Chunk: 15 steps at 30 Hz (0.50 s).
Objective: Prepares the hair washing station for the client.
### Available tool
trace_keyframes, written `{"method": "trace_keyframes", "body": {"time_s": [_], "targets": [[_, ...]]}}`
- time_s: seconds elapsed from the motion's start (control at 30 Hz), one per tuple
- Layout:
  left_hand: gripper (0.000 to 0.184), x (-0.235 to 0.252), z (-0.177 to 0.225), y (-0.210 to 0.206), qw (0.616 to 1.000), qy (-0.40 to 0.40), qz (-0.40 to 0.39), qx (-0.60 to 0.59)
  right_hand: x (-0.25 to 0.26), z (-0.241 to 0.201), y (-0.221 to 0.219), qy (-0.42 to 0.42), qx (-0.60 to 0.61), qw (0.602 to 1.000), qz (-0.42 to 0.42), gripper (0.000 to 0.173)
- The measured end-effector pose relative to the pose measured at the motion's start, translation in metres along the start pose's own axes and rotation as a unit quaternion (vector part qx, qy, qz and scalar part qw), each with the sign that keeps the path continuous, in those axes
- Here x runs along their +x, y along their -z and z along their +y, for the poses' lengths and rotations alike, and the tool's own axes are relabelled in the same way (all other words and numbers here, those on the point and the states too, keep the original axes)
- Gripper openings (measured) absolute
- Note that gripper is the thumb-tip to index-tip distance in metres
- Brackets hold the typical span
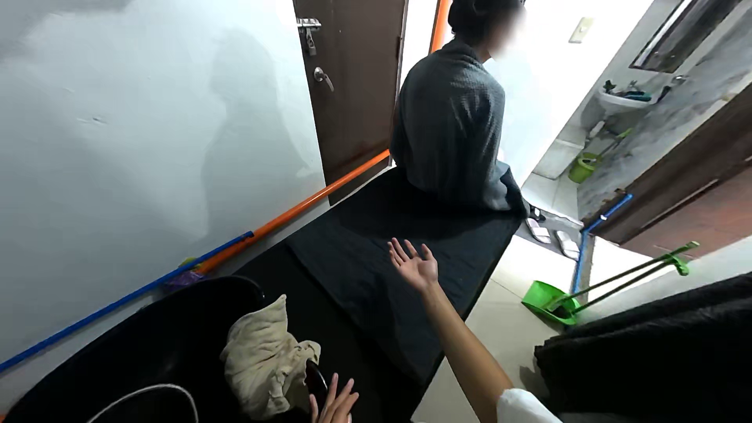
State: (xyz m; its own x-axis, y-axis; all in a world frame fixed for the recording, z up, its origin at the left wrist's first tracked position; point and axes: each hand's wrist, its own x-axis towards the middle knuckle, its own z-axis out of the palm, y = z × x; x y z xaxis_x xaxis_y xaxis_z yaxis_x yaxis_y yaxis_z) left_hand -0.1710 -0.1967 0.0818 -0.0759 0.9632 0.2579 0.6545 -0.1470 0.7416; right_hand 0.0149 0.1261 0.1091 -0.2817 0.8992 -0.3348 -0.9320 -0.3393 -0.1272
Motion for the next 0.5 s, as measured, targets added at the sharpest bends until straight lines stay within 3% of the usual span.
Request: {"method": "trace_keyframes", "body": {"time_s": [0.13, 0.2, 0.33, 0.43, 0.5], "targets": [[0.033, 0.0, 0.001, 0.001, 1.0, 0.003, 0.012, -0.008, 0.008, 0.004, -0.016, -0.014, -0.003, 0.999, 0.032, 0.066], [0.033, 0.003, 0.002, 0.001, 1.0, 0.006, 0.024, -0.014, 0.017, 0.019, -0.041, -0.028, -0.061, 0.997, 0.045, 0.064], [0.034, -0.001, -0.002, -0.004, 0.999, 0.0, 0.039, 0.002, 0.036, 0.049, -0.07, -0.08, -0.296, 0.951, -0.048, 0.061], [0.034, -0.002, -0.002, -0.007, 0.998, -0.009, 0.058, 0.015, 0.044, 0.063, -0.077, 0.009, -0.331, 0.941, -0.062, 0.052], [0.034, -0.002, -0.001, -0.008, 0.997, -0.008, 0.069, 0.019, 0.042, 0.08, -0.072, -0.037, -0.365, 0.92, -0.134, 0.053]]}}
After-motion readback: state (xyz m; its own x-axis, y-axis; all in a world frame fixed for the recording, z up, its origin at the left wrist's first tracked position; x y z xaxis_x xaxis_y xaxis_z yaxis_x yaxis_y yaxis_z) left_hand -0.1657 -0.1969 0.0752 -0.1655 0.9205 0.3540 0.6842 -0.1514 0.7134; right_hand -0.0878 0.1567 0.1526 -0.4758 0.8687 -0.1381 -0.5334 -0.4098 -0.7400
